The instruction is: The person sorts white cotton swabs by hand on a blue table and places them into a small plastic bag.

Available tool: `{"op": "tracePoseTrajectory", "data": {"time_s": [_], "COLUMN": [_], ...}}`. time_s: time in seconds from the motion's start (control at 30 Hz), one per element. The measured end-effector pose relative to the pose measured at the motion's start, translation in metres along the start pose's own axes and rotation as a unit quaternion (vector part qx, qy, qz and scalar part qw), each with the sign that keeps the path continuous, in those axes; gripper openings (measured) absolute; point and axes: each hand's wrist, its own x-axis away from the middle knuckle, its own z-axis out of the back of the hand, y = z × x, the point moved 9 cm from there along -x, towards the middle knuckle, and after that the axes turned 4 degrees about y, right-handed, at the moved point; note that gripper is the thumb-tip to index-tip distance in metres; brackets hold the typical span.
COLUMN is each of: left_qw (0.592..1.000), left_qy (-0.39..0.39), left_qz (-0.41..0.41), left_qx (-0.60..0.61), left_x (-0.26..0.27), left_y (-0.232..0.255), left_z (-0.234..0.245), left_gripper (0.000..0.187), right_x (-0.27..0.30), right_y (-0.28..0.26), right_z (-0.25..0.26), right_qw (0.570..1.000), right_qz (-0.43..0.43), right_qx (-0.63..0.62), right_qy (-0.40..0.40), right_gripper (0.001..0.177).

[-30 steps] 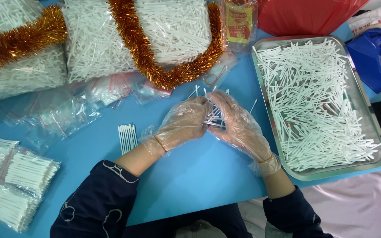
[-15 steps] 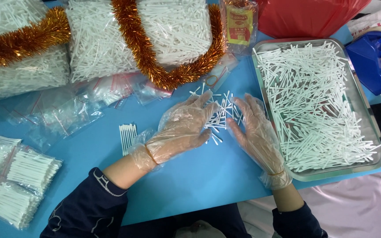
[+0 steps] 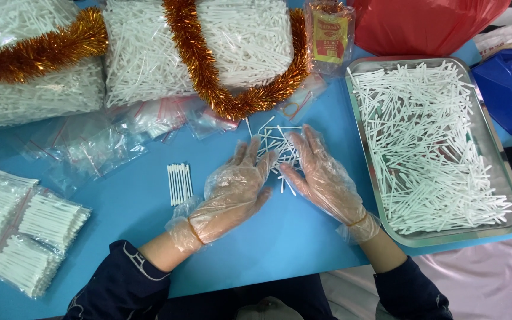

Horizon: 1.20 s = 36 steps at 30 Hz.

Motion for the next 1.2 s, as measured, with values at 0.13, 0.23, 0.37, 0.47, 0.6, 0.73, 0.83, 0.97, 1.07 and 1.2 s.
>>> {"op": "tracePoseTrajectory", "data": {"time_s": [0.13, 0.23, 0.37, 0.47, 0.6, 0.73, 0.83, 0.97, 1.07, 1.2], "left_qw": [0.997, 0.995, 0.993, 0.993, 0.997, 0.998, 0.999, 0.998, 0.996, 0.993], "left_qy": [0.034, 0.071, 0.113, 0.115, 0.071, 0.038, 0.023, 0.057, 0.086, 0.121], "left_qz": [0.065, 0.065, 0.016, 0.001, 0.006, 0.002, 0.002, 0.002, -0.010, -0.009], "left_qx": [-0.009, -0.014, -0.021, -0.016, -0.030, -0.044, -0.048, -0.018, 0.001, 0.009], "left_x": [-0.011, -0.028, -0.048, -0.042, -0.052, -0.075, -0.069, -0.074, -0.072, -0.040], "left_y": [-0.018, -0.028, -0.026, -0.016, -0.012, -0.020, -0.016, -0.020, -0.023, -0.010], "left_z": [-0.017, -0.031, -0.052, -0.041, -0.048, -0.080, -0.073, -0.077, -0.073, -0.025], "left_gripper": [0.081, 0.087, 0.086, 0.072, 0.069, 0.065, 0.066, 0.067, 0.066, 0.066], "right_x": [-0.006, -0.009, -0.004, -0.007, -0.006, -0.003, -0.003, -0.006, -0.011, -0.009], "right_y": [0.004, 0.011, 0.028, 0.033, 0.050, 0.060, 0.058, 0.041, 0.033, 0.032], "right_z": [0.005, 0.009, -0.021, -0.028, -0.046, -0.043, -0.027, 0.005, 0.012, 0.017], "right_qw": [0.996, 0.989, 0.970, 0.975, 0.980, 0.986, 0.988, 0.987, 0.979, 0.973], "right_qz": [-0.039, -0.065, -0.058, -0.071, -0.132, -0.151, -0.150, -0.107, -0.113, -0.090], "right_qx": [0.070, 0.134, 0.234, 0.206, 0.132, 0.075, 0.024, -0.036, -0.096, -0.144], "right_qy": [-0.029, -0.014, -0.022, -0.042, -0.075, -0.017, 0.035, 0.114, 0.137, 0.157], "right_gripper": [0.064, 0.067, 0.078, 0.066, 0.046, 0.033, 0.029, 0.024, 0.026, 0.027]}}
